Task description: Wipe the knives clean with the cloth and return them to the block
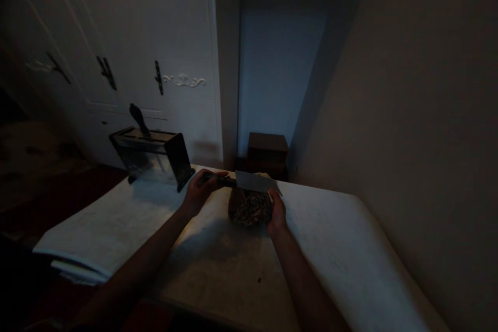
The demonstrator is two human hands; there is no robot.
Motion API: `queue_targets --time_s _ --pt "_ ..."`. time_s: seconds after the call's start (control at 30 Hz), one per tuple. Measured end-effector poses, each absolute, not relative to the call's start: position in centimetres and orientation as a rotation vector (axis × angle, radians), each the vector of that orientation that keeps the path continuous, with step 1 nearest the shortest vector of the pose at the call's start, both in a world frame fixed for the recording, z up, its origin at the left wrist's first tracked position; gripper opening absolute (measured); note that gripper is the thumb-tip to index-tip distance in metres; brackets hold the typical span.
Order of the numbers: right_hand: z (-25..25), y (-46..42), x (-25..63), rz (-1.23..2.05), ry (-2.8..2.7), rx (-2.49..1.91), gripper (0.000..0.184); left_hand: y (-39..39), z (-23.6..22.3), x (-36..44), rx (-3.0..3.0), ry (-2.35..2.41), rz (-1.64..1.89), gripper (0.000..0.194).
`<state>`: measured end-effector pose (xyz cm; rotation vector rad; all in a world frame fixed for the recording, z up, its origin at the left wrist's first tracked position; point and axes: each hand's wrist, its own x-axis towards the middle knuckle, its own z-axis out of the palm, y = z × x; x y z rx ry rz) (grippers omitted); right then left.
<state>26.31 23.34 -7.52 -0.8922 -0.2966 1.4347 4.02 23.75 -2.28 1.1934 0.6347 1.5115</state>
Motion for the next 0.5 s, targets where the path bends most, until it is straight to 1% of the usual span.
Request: queue_targets --time_s 0.17,0.33,0.5 --pt "-6.3 22.7 25.8 1.481 -0.259 -0.909 0.023 23.3 -1.4 4.1 1.120 0.599 1.610 0.049" --pt "-6.4 22.7 25.7 1.453 -0.272 -0.954 0.025 22.5 1.2 3.4 1.092 0.607 1.711 0.048" --pt "-7.6 23.6 26.5 1.375 -0.341 -0.953 0.030 21.4 5.8 0.7 1.082 0.669 1.826 0.047"
